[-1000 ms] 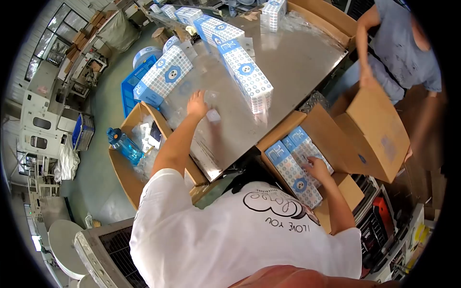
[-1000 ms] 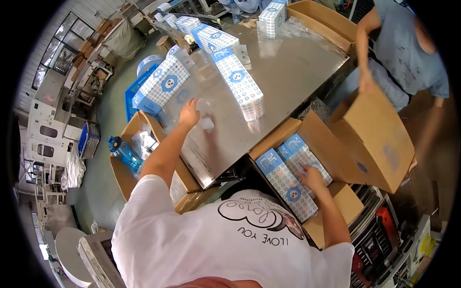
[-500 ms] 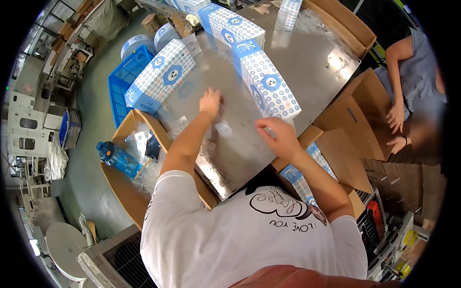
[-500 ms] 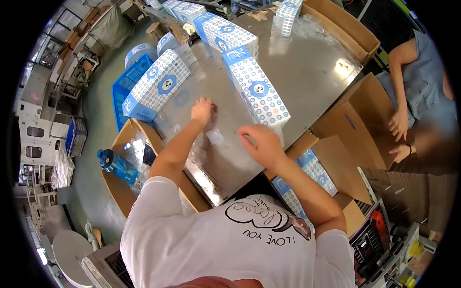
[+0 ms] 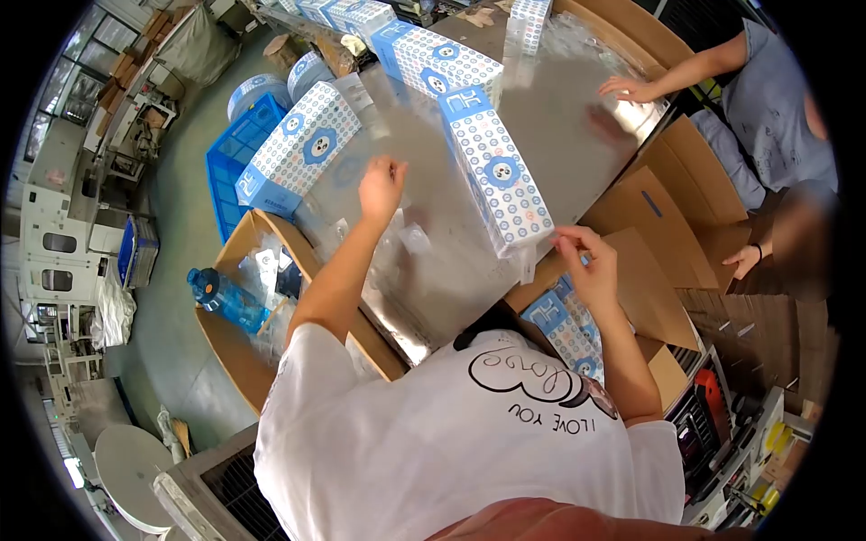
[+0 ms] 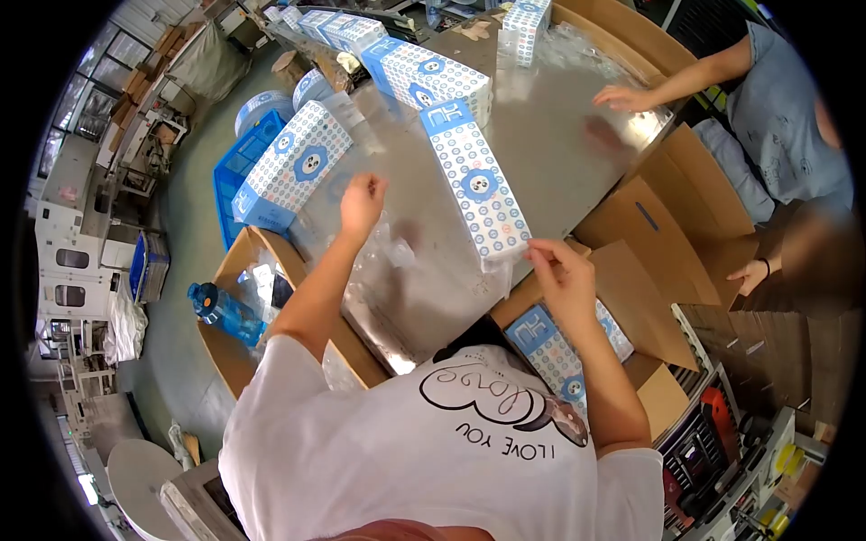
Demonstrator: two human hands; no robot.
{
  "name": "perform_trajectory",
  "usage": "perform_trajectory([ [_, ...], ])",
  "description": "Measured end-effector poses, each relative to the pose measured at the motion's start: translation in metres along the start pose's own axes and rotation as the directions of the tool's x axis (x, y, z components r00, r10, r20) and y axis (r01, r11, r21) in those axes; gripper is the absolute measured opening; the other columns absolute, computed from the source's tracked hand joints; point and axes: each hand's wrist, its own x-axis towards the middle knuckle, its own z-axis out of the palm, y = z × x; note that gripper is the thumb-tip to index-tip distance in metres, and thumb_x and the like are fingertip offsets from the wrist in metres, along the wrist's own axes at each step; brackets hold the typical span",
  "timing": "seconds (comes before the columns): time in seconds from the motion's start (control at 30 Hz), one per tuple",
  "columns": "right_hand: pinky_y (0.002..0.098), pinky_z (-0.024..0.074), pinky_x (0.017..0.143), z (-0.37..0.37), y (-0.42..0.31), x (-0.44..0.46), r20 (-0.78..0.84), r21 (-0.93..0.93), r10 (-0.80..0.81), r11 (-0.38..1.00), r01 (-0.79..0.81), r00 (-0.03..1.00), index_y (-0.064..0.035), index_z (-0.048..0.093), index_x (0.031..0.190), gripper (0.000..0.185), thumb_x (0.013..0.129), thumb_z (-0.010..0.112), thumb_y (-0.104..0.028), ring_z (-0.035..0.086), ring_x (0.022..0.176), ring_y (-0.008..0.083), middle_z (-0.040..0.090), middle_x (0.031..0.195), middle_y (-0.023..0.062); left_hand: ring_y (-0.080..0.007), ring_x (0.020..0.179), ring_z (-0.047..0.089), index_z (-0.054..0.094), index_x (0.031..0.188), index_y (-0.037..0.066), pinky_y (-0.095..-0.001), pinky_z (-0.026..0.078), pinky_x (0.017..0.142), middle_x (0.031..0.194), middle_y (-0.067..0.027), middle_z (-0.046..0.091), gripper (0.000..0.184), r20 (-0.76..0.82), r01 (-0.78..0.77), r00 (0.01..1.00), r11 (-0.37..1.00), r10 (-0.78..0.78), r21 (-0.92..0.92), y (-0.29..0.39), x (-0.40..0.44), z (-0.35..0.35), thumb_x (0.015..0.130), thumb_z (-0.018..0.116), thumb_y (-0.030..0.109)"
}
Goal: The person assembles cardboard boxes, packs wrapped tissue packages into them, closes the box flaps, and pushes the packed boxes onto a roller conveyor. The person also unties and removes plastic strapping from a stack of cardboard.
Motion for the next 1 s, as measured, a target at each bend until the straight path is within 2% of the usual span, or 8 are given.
perform_trajectory([
  [0.1,0.0251,0.0497,0.072,-0.015,0.02,-0.023,-0.004,-0.046,0.004,0.999,-0.004,1.0,0.0017,0.066,0.105,0.017,0.09,0.059,-0.003,0.065,0.079,0.0122,0.07,0.086,0.0093,-0.0299,0.103,0.061,0.068,0.101,0.004,-0.0418,0.052,0.082,0.107,-0.0164,0.062,0.043,0.313,-0.086,0.94,0.792,-0.136,0.604,-0.021,-0.014,0.013,0.091,0.055,0.044],
  [0.3,0.0253,0.0498,0.069,-0.03,0.047,-0.057,0.022,-0.106,0.069,0.992,-0.067,0.997,0.0021,0.065,0.106,0.018,0.089,0.06,-0.003,0.065,0.075,0.0119,0.07,0.082,0.0101,-0.0317,0.108,0.059,0.068,0.104,0.005,-0.042,0.051,0.087,0.11,-0.0161,0.061,0.045,0.404,-0.135,0.895,0.749,-0.188,0.649,-0.082,0.015,0.05,0.094,0.046,0.043],
  [0.37,0.0252,0.0499,0.069,-0.047,0.05,-0.063,-0.011,-0.121,0.077,0.99,-0.078,0.997,0.0025,0.065,0.106,0.019,0.089,0.06,-0.003,0.065,0.076,0.0115,0.07,0.082,0.0098,-0.0327,0.096,0.063,0.068,0.097,0.004,-0.0416,0.052,0.079,0.103,-0.0159,0.063,0.038,0.108,0.094,0.979,0.857,-0.172,0.506,-0.042,0.02,0.02,0.094,0.05,0.037],
  [0.43,0.0253,0.0506,0.071,-0.068,0.058,-0.066,-0.099,-0.043,0.098,0.994,-0.102,0.99,0.0028,0.065,0.105,0.018,0.09,0.06,-0.004,0.065,0.078,0.011,0.07,0.084,0.0085,-0.0322,0.083,0.063,0.065,0.091,0.002,-0.0416,0.051,0.071,0.096,-0.0149,0.064,0.024,-0.256,-0.078,0.957,0.97,0.138,0.232,0.012,0.015,-0.013,0.092,0.056,0.025],
  [0.6,0.025,0.0505,0.075,-0.122,0.072,-0.071,-0.249,0.086,0.105,0.993,-0.086,0.963,0.002,0.065,0.108,0.018,0.093,0.058,-0.006,0.064,0.08,0.0108,0.07,0.089,0.0072,-0.03,0.08,0.062,0.065,0.091,0.004,-0.0398,0.05,0.071,0.091,-0.0143,0.063,0.009,-0.053,-0.428,0.895,0.819,0.443,-0.383,0.197,-0.062,-0.022,0.089,0.058,0.009],
  [0.63,0.0249,0.0503,0.076,-0.129,0.069,-0.073,-0.275,0.103,0.093,0.992,-0.066,0.957,0.002,0.064,0.109,0.019,0.094,0.057,-0.007,0.064,0.082,0.0109,0.07,0.09,0.0071,-0.0321,0.084,0.063,0.066,0.094,0.005,-0.0398,0.05,0.073,0.094,-0.015,0.065,0.012,0.274,-0.185,0.902,0.871,0.334,-0.455,0.223,-0.087,-0.012,0.089,0.059,0.013],
  [0.7,0.0246,0.0497,0.078,-0.138,0.059,-0.075,-0.289,0.13,0.093,0.99,-0.057,0.953,0.0022,0.064,0.11,0.019,0.094,0.057,-0.007,0.063,0.083,0.0109,0.069,0.09,0.007,-0.0313,0.083,0.065,0.068,0.108,0.009,-0.0386,0.052,0.074,0.096,-0.0138,0.068,0.021,0.541,-0.562,0.585,0.783,0.604,-0.265,0.234,-0.107,0.036,0.09,0.06,0.015],
  [1.0,0.0242,0.0497,0.077,-0.11,0.049,-0.011,-0.134,0.183,0.096,0.981,-0.071,0.986,0.0021,0.064,0.107,0.018,0.093,0.056,-0.006,0.064,0.083,0.0107,0.069,0.089,0.0076,-0.0352,0.119,0.051,0.046,0.136,0.009,-0.0469,0.039,0.101,0.129,-0.016,0.055,0.07,0.669,-0.882,0.273,0.458,0.691,-0.114,0.166,0.036,-0.002,0.072,0.073,0.021],
])
